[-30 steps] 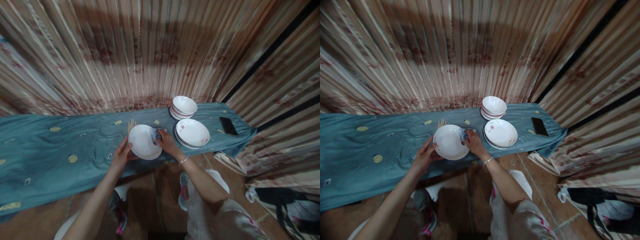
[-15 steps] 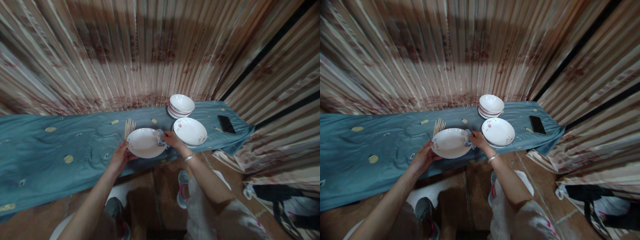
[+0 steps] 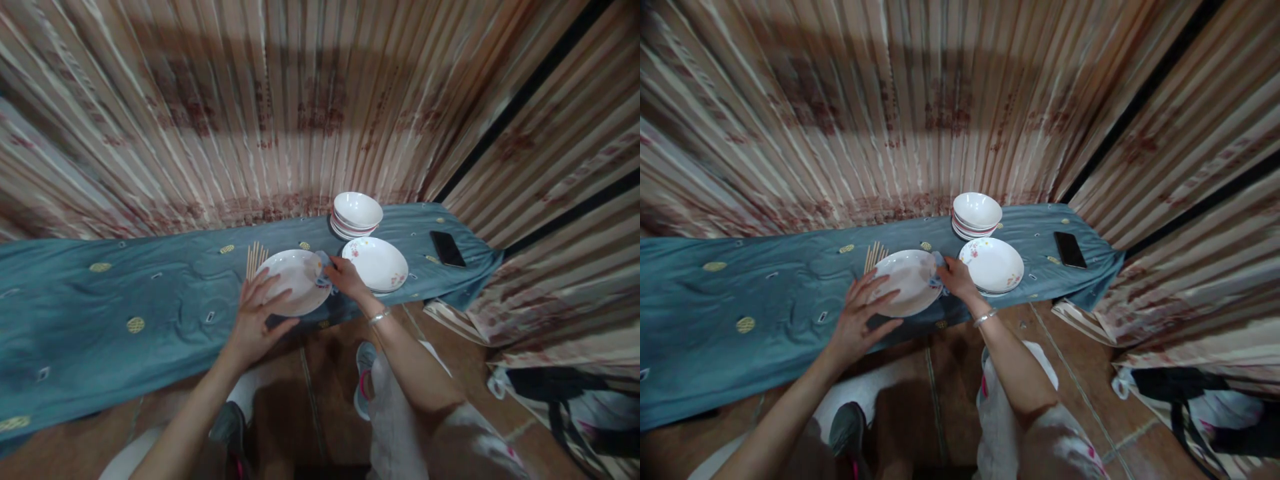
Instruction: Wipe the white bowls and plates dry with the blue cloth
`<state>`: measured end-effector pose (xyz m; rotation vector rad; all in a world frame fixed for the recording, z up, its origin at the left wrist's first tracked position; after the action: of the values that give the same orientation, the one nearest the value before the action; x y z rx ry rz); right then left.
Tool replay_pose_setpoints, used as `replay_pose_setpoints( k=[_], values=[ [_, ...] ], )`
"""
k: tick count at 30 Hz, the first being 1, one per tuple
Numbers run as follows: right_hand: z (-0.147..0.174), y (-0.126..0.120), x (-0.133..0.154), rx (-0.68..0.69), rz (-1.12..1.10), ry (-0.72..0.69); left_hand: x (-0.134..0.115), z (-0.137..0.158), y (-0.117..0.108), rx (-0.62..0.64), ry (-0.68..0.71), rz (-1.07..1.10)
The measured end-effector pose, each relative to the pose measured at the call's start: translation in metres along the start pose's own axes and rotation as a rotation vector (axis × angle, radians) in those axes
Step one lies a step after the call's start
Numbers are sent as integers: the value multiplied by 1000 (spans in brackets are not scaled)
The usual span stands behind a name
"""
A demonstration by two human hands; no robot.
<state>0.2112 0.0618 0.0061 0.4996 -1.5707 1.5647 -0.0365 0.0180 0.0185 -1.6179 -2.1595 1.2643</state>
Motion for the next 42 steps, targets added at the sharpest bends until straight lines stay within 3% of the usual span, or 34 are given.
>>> replay_pose_setpoints(
  k=[3,6,10,14,19,23,28,31,34,37,42],
  values=[
    [-2,2,0,-3,-14,-5,-10,6,14,98,62,-39],
    [-3,5,1,6,-33,5,-8,10,22,66,-71,130],
    [-5,15,4,31,-91,35,-8,5,17,-68,-338,444],
    [-4,18,13,-25,-215,22,-16,-8,8,-124,-446,533],
    [-1,-1,25,-151,-474,-56,-5,-14,-4,-349,-729,620],
    [3,-25,32,-199,-604,-159,3,-19,-4,-492,-790,806],
    [31,-27,53,-210,-385,-422,5,-27,7,-603,-846,1016],
    [60,0,69,-163,-45,-668,4,-29,13,-620,-860,1072],
    [78,30,76,-124,217,-790,4,-30,16,-640,-826,1094],
    [76,44,78,-165,315,-768,5,-28,18,-621,-808,1092],
    [52,41,77,-282,232,-646,4,-28,19,-610,-846,1101]
  ],
)
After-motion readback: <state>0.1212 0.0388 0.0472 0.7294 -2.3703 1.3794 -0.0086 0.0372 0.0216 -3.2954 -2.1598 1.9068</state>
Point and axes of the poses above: each hand's wrist, its own z-axis away from the middle knuckle, its own y-axis out of the palm, x = y × z, the point moved 4 cm from there along -z, towards the middle knuckle, and after that the axes turned 11 degrees about y, right-handed, at the moved point
